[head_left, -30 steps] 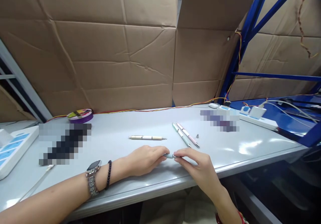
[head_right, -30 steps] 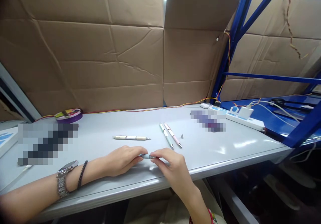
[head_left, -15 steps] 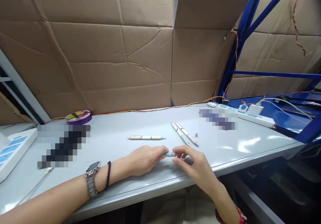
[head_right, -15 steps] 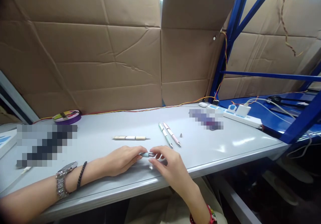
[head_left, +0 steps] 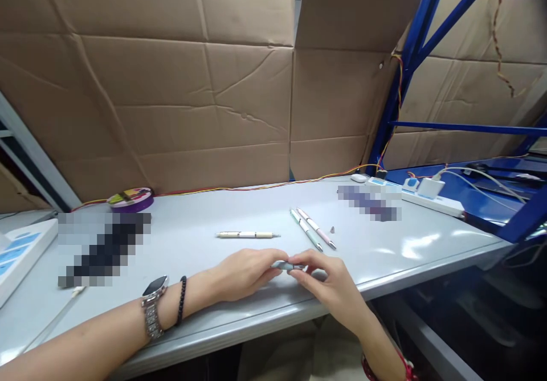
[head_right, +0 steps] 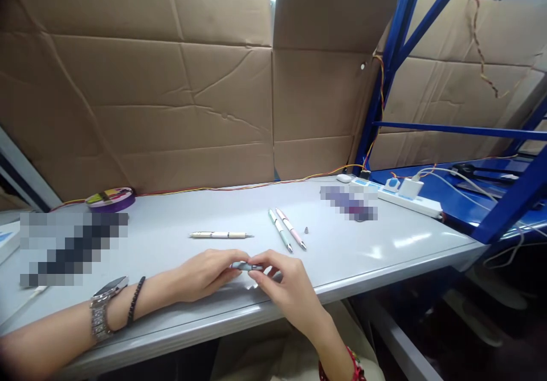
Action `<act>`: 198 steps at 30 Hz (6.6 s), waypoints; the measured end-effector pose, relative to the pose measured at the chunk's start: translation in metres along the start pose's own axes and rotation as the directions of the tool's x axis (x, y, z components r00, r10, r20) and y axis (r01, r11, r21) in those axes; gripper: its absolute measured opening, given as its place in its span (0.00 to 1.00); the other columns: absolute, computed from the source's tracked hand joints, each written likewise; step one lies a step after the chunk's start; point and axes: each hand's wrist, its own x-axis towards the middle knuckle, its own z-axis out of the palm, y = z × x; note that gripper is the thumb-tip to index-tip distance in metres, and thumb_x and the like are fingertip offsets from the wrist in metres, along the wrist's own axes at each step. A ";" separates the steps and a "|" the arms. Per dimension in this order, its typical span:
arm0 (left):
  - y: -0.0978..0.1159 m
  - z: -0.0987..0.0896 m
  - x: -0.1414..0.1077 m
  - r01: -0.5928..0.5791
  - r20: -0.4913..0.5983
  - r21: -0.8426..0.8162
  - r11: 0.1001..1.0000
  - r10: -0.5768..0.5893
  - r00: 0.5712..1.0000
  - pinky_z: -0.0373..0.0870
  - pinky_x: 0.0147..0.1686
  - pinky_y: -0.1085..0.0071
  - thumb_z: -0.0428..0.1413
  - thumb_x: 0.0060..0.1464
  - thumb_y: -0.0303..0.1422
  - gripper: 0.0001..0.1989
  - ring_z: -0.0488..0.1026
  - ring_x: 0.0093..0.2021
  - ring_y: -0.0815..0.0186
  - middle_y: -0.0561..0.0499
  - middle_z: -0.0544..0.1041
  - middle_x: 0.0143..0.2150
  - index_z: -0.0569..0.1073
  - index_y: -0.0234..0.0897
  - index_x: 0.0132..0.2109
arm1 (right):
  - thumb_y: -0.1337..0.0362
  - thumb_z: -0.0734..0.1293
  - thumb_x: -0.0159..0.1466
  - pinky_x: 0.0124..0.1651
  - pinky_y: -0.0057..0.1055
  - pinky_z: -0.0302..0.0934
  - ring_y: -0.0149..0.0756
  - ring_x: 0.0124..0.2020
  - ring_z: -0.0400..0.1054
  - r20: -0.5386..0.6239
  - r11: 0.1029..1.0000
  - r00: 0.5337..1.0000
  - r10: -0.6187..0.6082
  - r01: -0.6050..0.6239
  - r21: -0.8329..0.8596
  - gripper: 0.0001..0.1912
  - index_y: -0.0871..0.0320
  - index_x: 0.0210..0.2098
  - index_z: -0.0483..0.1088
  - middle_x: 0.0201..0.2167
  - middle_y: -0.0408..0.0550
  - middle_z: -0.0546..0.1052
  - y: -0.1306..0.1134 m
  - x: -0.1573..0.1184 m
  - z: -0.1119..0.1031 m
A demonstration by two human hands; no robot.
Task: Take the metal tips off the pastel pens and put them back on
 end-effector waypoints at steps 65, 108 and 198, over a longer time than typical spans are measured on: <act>-0.033 0.002 0.001 0.331 -0.103 0.432 0.839 -0.319 0.942 0.63 0.41 0.65 0.42 0.61 0.25 0.13 0.64 0.39 0.60 0.46 0.67 0.40 0.66 0.36 0.49 | 0.64 0.55 0.62 0.46 0.42 0.59 0.47 0.44 0.67 -0.319 0.732 0.948 0.023 -0.233 -0.640 0.17 0.60 0.44 0.69 0.42 0.57 0.74 0.076 0.021 -0.054; -0.031 0.000 0.003 0.329 -0.048 0.353 0.876 -0.335 0.941 0.64 0.40 0.68 0.42 0.63 0.29 0.10 0.67 0.40 0.62 0.48 0.68 0.41 0.64 0.38 0.48 | 0.56 0.60 0.60 0.34 0.33 0.60 0.39 0.29 0.70 -0.365 0.880 0.926 0.097 -0.251 -0.404 0.11 0.56 0.29 0.69 0.27 0.47 0.77 0.051 0.021 -0.053; -0.016 0.000 0.003 0.132 0.007 0.021 0.991 -0.132 0.991 0.65 0.36 0.70 0.40 0.63 0.30 0.11 0.71 0.38 0.64 0.49 0.73 0.43 0.63 0.37 0.48 | 0.59 0.62 0.63 0.32 0.27 0.60 0.34 0.32 0.68 -0.032 0.978 0.999 -0.009 0.002 -0.210 0.08 0.55 0.38 0.70 0.30 0.42 0.76 0.011 0.022 -0.003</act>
